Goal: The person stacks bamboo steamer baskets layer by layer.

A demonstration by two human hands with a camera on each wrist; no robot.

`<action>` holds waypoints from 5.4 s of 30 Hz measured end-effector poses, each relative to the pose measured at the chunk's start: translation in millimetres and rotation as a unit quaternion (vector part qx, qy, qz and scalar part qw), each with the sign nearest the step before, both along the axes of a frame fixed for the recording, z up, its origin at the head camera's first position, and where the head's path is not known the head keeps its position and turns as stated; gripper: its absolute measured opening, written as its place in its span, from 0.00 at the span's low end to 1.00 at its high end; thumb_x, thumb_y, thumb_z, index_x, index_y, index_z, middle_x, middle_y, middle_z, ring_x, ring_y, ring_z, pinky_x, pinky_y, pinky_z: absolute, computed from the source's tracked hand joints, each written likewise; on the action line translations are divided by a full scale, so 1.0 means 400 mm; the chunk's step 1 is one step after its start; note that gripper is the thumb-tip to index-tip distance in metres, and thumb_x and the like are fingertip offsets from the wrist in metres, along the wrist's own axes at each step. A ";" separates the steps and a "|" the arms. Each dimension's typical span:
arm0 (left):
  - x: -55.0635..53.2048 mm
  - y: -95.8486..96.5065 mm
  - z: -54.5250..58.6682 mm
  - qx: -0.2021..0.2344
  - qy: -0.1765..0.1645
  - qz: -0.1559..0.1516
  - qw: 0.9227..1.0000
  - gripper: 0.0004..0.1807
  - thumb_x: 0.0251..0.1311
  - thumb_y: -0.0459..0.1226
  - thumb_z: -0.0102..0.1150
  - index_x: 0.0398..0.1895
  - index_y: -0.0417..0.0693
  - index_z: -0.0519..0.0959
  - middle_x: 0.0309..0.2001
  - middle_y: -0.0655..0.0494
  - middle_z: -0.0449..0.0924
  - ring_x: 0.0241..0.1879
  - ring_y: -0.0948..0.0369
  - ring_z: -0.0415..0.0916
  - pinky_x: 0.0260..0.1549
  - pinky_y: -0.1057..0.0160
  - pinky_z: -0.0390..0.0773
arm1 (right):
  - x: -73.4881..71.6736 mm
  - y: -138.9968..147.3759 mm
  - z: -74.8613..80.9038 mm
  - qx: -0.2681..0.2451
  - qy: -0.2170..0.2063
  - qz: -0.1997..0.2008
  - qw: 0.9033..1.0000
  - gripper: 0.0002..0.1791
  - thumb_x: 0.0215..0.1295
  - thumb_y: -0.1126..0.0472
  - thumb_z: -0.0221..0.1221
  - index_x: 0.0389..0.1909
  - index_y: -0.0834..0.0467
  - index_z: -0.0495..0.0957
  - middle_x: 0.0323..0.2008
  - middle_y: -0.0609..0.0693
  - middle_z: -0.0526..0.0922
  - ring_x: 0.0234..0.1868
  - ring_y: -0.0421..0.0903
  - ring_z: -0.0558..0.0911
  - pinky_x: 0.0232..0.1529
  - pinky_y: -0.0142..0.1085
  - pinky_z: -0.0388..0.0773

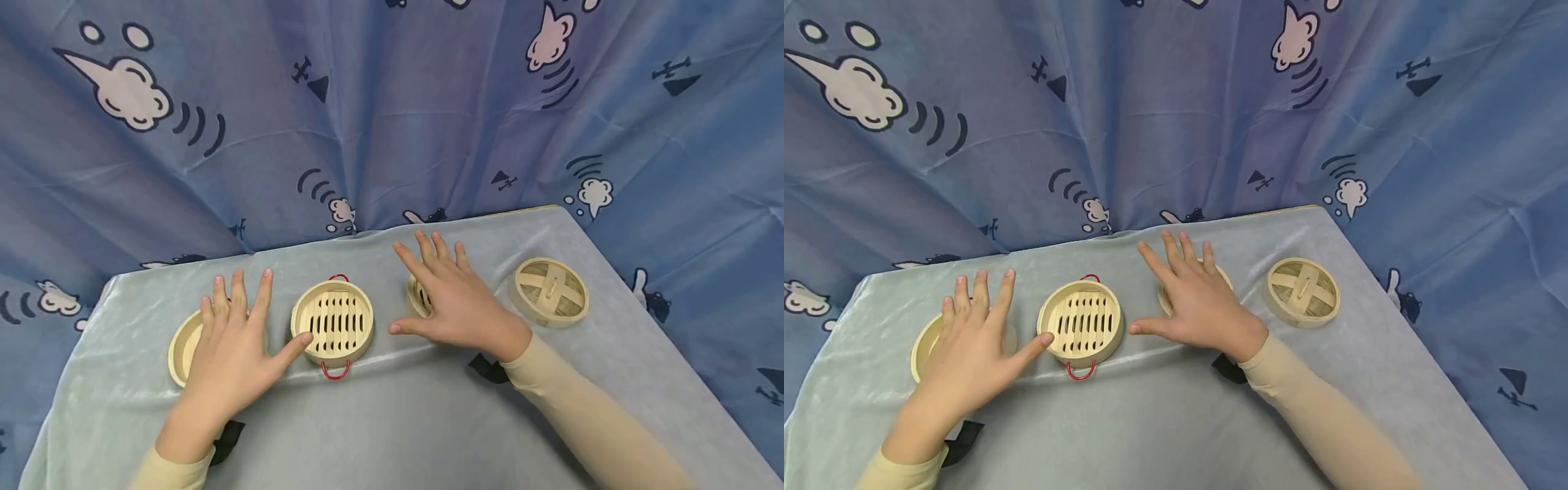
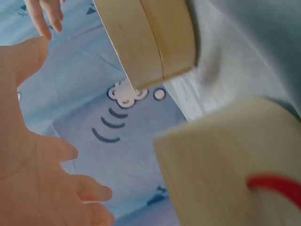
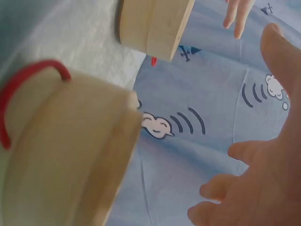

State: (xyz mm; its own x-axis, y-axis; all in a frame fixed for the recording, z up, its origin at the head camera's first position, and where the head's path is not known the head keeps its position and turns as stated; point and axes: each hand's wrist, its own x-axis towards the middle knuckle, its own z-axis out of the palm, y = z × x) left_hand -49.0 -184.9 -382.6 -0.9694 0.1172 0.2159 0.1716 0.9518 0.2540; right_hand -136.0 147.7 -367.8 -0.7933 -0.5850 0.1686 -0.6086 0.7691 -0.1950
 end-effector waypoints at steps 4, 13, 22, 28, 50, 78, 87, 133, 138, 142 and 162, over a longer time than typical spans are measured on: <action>0.014 -0.033 -0.004 0.007 -0.004 0.009 1.000 0.59 0.55 0.74 0.50 0.81 0.56 0.39 0.77 0.33 0.35 0.74 0.45 0.17 0.69 0.37 0.26 | 0.007 -0.017 -0.013 0.004 -0.001 0.012 1.000 0.64 0.46 0.13 0.48 0.80 0.39 0.37 0.78 0.61 0.43 0.77 0.60 0.41 0.70 0.66 0.41; 0.065 -0.119 -0.009 0.034 -0.027 0.045 0.998 0.59 0.56 0.70 0.57 0.81 0.53 0.41 0.77 0.32 0.32 0.74 0.40 0.18 0.68 0.34 0.26 | 0.021 -0.060 -0.035 -0.012 -0.007 0.040 0.999 0.61 0.48 0.16 0.54 0.79 0.42 0.48 0.77 0.62 0.45 0.77 0.60 0.42 0.70 0.64 0.45; 0.122 -0.188 -0.055 0.084 -0.046 0.068 0.993 0.65 0.53 0.66 0.64 0.80 0.44 0.39 0.76 0.31 0.31 0.74 0.39 0.19 0.69 0.35 0.29 | 0.024 -0.091 -0.039 -0.034 -0.021 0.061 0.997 0.53 0.52 0.19 0.55 0.73 0.47 0.62 0.76 0.61 0.51 0.76 0.61 0.47 0.72 0.59 0.49; 0.149 -0.216 -0.070 0.131 -0.114 0.102 0.980 0.72 0.50 0.68 0.65 0.78 0.49 0.25 0.78 0.40 0.32 0.74 0.35 0.40 0.55 0.25 0.57 | 0.023 -0.112 -0.056 -0.067 -0.066 0.061 0.994 0.48 0.54 0.21 0.55 0.69 0.47 0.68 0.74 0.56 0.58 0.76 0.57 0.52 0.66 0.61 0.61; 0.156 -0.292 -0.128 0.259 -0.100 0.088 0.957 0.63 0.45 0.54 0.78 0.79 0.52 0.48 0.67 0.43 0.69 0.59 0.49 0.74 0.50 0.69 0.72 | 0.044 -0.164 -0.138 -0.161 -0.082 0.053 0.982 0.47 0.53 0.27 0.63 0.64 0.55 0.68 0.53 0.51 0.79 0.54 0.46 0.78 0.56 0.43 0.75; 0.148 -0.311 -0.165 0.318 -0.054 0.049 0.945 0.59 0.43 0.42 0.82 0.77 0.51 0.54 0.62 0.53 0.70 0.54 0.67 0.68 0.49 0.80 0.64 | 0.020 -0.194 -0.168 -0.145 -0.095 0.126 0.977 0.42 0.46 0.32 0.71 0.58 0.50 0.69 0.72 0.56 0.56 0.68 0.49 0.66 0.62 0.39 0.71; 0.150 -0.312 -0.176 0.323 -0.047 0.045 0.944 0.58 0.44 0.41 0.82 0.76 0.50 0.55 0.62 0.54 0.70 0.54 0.67 0.68 0.49 0.80 0.65 | 0.018 -0.193 -0.175 -0.143 -0.087 0.122 0.978 0.41 0.44 0.31 0.71 0.57 0.46 0.72 0.72 0.53 0.58 0.66 0.46 0.68 0.60 0.38 0.73; 0.135 -0.323 -0.185 0.329 -0.048 0.039 0.942 0.58 0.47 0.42 0.80 0.78 0.51 0.52 0.68 0.51 0.65 0.59 0.57 0.67 0.54 0.79 0.62 | -0.002 -0.357 -0.065 -0.181 -0.040 0.182 0.966 0.48 0.42 0.30 0.70 0.65 0.44 0.70 0.72 0.49 0.59 0.69 0.45 0.65 0.60 0.45 0.72; 0.134 -0.322 -0.185 0.327 -0.048 0.037 0.943 0.58 0.48 0.44 0.79 0.78 0.51 0.51 0.68 0.50 0.64 0.60 0.56 0.67 0.55 0.78 0.62 | 0.001 -0.391 -0.062 -0.187 -0.046 0.190 0.963 0.48 0.41 0.30 0.70 0.66 0.43 0.69 0.72 0.47 0.59 0.68 0.40 0.65 0.59 0.43 0.73; 0.126 -0.317 -0.187 0.325 -0.050 0.032 0.944 0.58 0.49 0.45 0.79 0.79 0.51 0.50 0.69 0.50 0.63 0.61 0.55 0.66 0.55 0.78 0.62 | 0.003 -0.409 -0.061 -0.193 -0.049 0.196 0.960 0.48 0.42 0.30 0.70 0.66 0.43 0.69 0.71 0.46 0.59 0.67 0.36 0.64 0.59 0.40 0.73; 0.087 -0.297 -0.161 0.322 -0.046 0.017 0.946 0.57 0.47 0.45 0.80 0.77 0.66 0.52 0.60 0.59 0.71 0.57 0.64 0.68 0.54 0.68 0.64 | -0.008 -0.492 -0.049 -0.207 -0.048 0.222 0.952 0.46 0.43 0.30 0.69 0.64 0.45 0.70 0.71 0.46 0.59 0.67 0.35 0.63 0.58 0.35 0.72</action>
